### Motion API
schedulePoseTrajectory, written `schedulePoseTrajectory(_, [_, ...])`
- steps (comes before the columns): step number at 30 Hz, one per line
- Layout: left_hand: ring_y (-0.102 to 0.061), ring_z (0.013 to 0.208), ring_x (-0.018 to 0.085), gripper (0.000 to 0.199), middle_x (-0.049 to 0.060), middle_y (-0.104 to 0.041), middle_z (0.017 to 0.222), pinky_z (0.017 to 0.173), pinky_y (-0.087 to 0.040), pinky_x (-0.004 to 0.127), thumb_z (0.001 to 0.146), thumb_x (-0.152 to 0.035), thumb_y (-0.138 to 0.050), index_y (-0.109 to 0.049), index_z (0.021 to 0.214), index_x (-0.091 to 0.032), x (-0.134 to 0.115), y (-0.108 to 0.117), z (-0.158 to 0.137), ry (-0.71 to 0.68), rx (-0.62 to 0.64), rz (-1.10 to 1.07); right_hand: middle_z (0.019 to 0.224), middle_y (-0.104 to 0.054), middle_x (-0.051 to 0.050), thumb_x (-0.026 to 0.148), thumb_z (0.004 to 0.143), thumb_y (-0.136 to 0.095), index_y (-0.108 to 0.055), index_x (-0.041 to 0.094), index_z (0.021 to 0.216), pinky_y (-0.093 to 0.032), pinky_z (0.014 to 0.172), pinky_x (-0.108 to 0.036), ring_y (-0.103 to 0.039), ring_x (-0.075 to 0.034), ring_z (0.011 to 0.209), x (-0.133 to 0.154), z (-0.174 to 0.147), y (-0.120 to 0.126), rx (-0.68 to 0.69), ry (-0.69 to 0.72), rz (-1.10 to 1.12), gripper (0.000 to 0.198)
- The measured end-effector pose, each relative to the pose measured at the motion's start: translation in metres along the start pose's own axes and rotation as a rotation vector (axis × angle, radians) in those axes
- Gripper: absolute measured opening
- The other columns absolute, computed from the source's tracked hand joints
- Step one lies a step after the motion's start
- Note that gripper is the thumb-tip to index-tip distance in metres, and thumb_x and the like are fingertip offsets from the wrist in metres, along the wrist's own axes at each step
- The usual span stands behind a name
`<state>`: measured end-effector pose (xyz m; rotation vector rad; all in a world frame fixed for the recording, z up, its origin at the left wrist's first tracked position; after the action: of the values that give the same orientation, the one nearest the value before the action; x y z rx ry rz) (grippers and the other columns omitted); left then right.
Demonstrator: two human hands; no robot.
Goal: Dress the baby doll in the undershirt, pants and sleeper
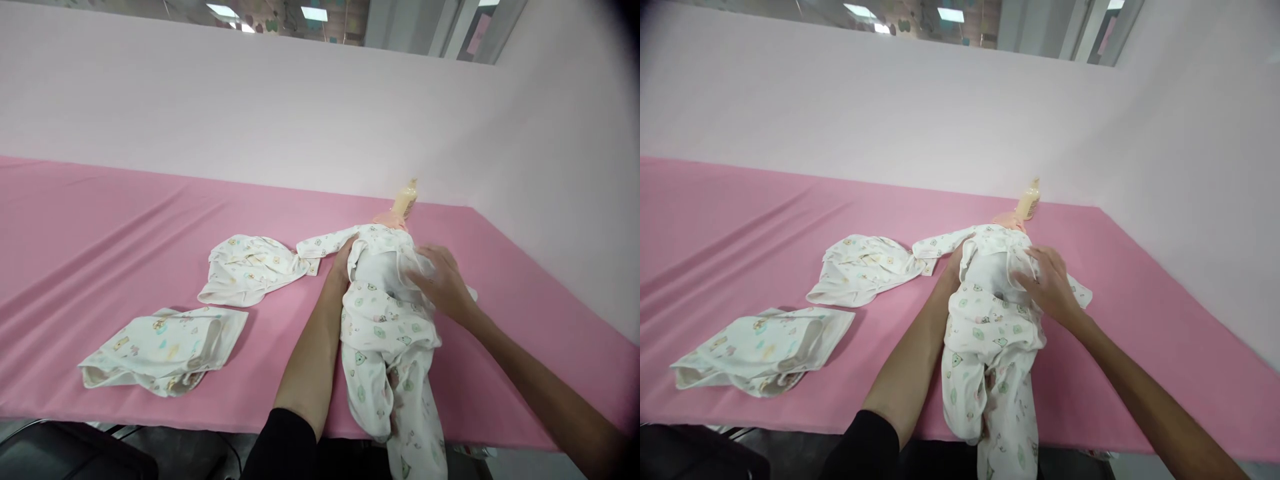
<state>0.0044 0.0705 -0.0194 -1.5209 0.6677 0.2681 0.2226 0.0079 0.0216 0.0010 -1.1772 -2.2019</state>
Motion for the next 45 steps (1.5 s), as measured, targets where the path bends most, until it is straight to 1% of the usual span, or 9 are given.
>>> schedulePoseTrajectory(4, [-0.069,0.106,0.030,0.042,0.009,-0.075,0.092,0.103,-0.049,0.040,0.087,-0.049,-0.067,-0.070,0.114,-0.018,0.000,-0.003,-0.006,0.049,0.056,0.042,0.114,-0.065,-0.011,0.057,0.091,-0.057,-0.063,0.024,0.110,-0.045,0.095,-0.045,-0.056,-0.031,0.114,-0.025,-0.043,0.018,0.043,-0.126,0.006,0.039])
schedulePoseTrajectory(7, [-0.069,0.106,0.030,0.045,0.010,-0.075,0.093,0.104,-0.049,0.040,0.087,-0.052,-0.066,-0.069,0.114,-0.016,0.000,-0.004,-0.006,0.071,0.070,0.052,0.090,-0.066,-0.008,0.049,0.097,-0.046,-0.062,0.023,0.087,-0.046,0.082,-0.041,-0.060,-0.027,0.092,-0.032,-0.041,0.009,0.122,-0.163,0.002,0.032])
schedulePoseTrajectory(11, [-0.068,0.108,0.030,0.049,0.012,-0.075,0.098,0.105,-0.048,0.040,0.088,-0.054,-0.063,-0.068,0.115,-0.014,0.000,-0.004,-0.006,0.082,0.115,0.064,0.077,-0.064,-0.005,0.050,0.100,-0.038,-0.055,0.023,0.077,-0.042,0.069,-0.036,-0.057,-0.023,0.074,-0.031,-0.029,-0.005,0.247,-0.285,0.116,0.040])
schedulePoseTrajectory(18, [-0.069,0.108,0.029,0.046,0.009,-0.075,0.099,0.104,-0.049,0.040,0.086,-0.054,-0.066,-0.069,0.117,-0.020,0.002,0.004,-0.004,0.052,0.041,0.055,0.108,-0.069,-0.005,0.057,0.095,-0.051,-0.064,0.027,0.103,-0.049,0.084,-0.038,-0.062,-0.025,0.097,-0.022,-0.057,0.026,0.468,-0.347,0.406,0.034])
schedulePoseTrajectory(23, [-0.069,0.108,0.031,0.048,0.010,-0.075,0.096,0.105,-0.050,0.044,0.086,-0.051,-0.067,-0.068,0.120,-0.019,0.003,0.004,-0.002,0.055,0.045,0.046,0.088,-0.070,-0.003,0.053,0.092,-0.054,-0.067,0.030,0.088,-0.051,0.074,-0.041,-0.063,-0.027,0.081,-0.028,-0.060,0.026,0.552,-0.339,0.311,0.026])
schedulePoseTrajectory(31, [-0.065,0.115,0.033,0.052,0.013,-0.075,0.104,0.104,-0.049,0.043,0.086,-0.057,-0.066,-0.069,0.122,-0.019,0.000,-0.003,-0.007,0.091,0.013,0.007,0.089,-0.073,-0.010,0.030,0.085,-0.045,-0.069,0.021,0.084,-0.045,0.073,-0.038,-0.063,-0.027,0.082,-0.066,-0.005,-0.017,0.180,-0.134,-0.089,0.026])
schedulePoseTrajectory(36, [-0.065,0.117,0.031,0.058,0.013,-0.073,0.110,0.105,-0.048,0.040,0.085,-0.062,-0.064,-0.068,0.123,-0.018,0.001,0.000,-0.005,0.122,-0.017,0.030,0.076,-0.070,-0.012,0.026,0.085,-0.042,-0.066,0.018,0.075,-0.030,0.060,-0.032,-0.055,-0.023,0.067,-0.067,0.010,-0.029,0.016,-0.172,-0.339,0.027])
schedulePoseTrajectory(42, [-0.065,0.115,0.031,0.054,0.013,-0.074,0.109,0.105,-0.047,0.040,0.086,-0.059,-0.065,-0.068,0.122,-0.019,0.002,0.000,-0.004,0.095,0.012,-0.004,0.087,-0.069,-0.009,0.029,0.087,-0.045,-0.061,0.020,0.078,-0.036,0.061,-0.033,-0.056,-0.022,0.071,-0.047,-0.005,-0.008,0.115,-0.266,-0.220,0.020])
schedulePoseTrajectory(45, [-0.066,0.115,0.031,0.052,0.012,-0.074,0.106,0.106,-0.047,0.040,0.087,-0.058,-0.065,-0.069,0.121,-0.020,0.001,-0.002,-0.003,0.083,0.010,-0.010,0.101,-0.067,-0.011,0.033,0.092,-0.044,-0.064,0.022,0.088,-0.045,0.071,-0.038,-0.062,-0.026,0.087,-0.013,-0.021,0.018,0.025,-0.271,-0.119,0.022])
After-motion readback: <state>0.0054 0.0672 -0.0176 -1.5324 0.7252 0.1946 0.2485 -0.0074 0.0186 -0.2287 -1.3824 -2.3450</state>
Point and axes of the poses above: each hand's wrist, its own z-axis towards the middle knuckle, its own y-axis out of the back of the hand, x = y × z, the point moved 2 cm from there along z, towards the middle knuckle
